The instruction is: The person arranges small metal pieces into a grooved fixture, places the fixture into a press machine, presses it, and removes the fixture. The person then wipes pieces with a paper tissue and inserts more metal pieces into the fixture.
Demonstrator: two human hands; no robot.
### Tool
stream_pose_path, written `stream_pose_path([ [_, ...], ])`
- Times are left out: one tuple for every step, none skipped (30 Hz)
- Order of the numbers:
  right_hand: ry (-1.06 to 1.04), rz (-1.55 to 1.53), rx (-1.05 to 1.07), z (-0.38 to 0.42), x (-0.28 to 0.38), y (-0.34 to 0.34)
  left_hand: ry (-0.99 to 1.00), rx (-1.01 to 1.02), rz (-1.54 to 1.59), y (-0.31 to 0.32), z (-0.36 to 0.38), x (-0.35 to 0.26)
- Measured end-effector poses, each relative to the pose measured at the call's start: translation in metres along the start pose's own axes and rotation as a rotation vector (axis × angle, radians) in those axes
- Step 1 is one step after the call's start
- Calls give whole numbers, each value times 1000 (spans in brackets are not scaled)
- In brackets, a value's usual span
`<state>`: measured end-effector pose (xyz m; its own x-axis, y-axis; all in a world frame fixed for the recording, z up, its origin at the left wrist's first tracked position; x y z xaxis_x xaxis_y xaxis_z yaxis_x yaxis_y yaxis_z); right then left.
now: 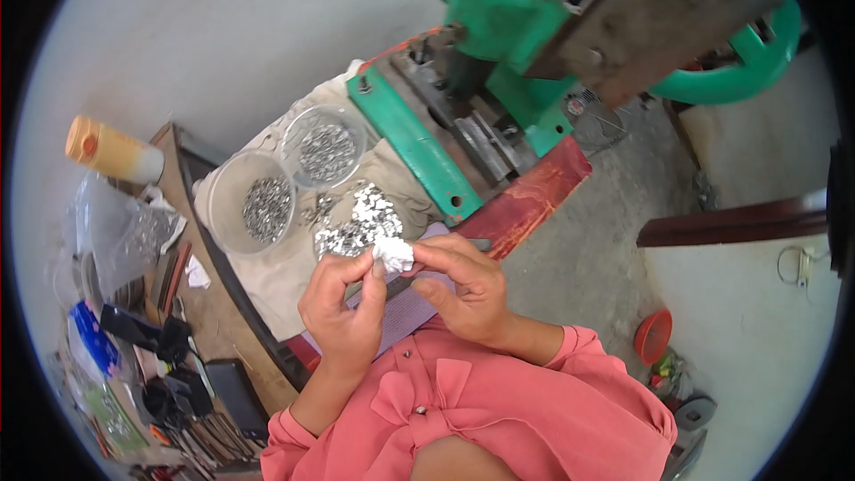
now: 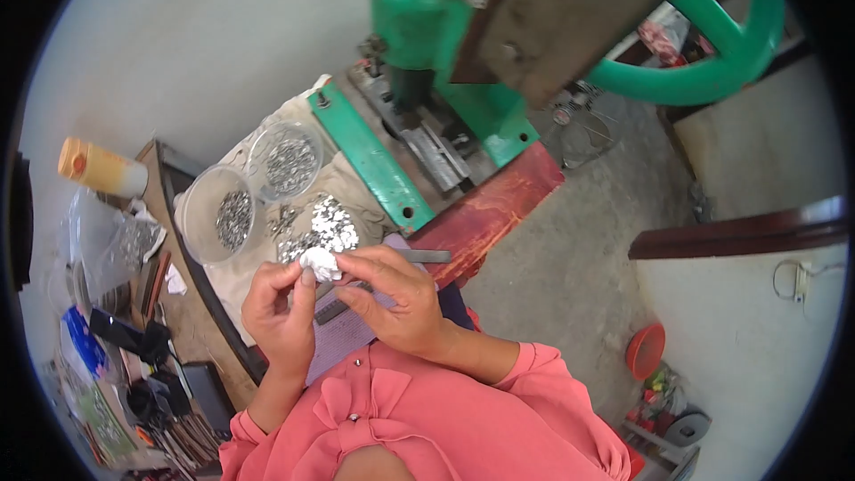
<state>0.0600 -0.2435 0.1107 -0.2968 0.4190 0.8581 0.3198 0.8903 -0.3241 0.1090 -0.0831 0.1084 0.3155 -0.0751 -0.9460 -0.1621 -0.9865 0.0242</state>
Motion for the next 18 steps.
stream_pose_path([
  [-11,17,-9,4,1,-5,176,39,-143,11,-2,-19],
  [-19,32,-32,8,0,-9,258,79,-209,21,-1,-25],
  [-27,52,-63,14,-1,-15,348,124,-267,32,3,-30],
  [-45,51,-86,18,-1,-21,388,154,-279,39,7,-30],
  [-5,15,-113,23,-4,-26,414,183,-283,48,10,-31],
  [31,-23,-141,29,-7,-30,441,211,-286,56,13,-32],
  [64,-47,-161,37,-13,-35,458,246,-257,65,17,-33],
  [114,-172,-223,46,-25,-38,440,283,-206,74,21,-31],
  [157,-303,-281,53,-34,-40,420,319,-160,82,25,-29],
  [200,-418,-342,58,-40,-45,414,382,-92,92,30,-30],
  [189,-410,-382,63,-40,-53,369,422,-53,102,33,-29],
  [248,-519,-396,69,-48,-58,323,460,-19,112,37,-28],
  [305,-630,-404,75,-57,-61,251,491,17,118,40,-22],
  [323,-613,-434,81,-64,-70,227,546,29,128,44,-21],
  [332,-588,-431,90,-69,-77,202,601,39,137,47,-20],
  [342,-563,-423,99,-72,-85,153,672,36,144,53,-14],
  [366,-505,-426,106,-71,-95,99,717,47,153,58,-9],
  [395,-478,-429,115,-76,-102,42,758,54,162,63,-4],
])
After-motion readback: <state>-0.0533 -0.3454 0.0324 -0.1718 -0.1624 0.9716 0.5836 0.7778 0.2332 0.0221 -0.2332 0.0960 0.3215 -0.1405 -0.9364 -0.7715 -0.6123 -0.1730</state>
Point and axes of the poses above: each hand's wrist, its own z-axis away from the middle knuckle, its own y-axis out of the palm, x = y × z, the point moved 9 cm from there along -z, towards the middle knuckle, and after that the axes turned 14 degrees about z, right-handed, at the moved point
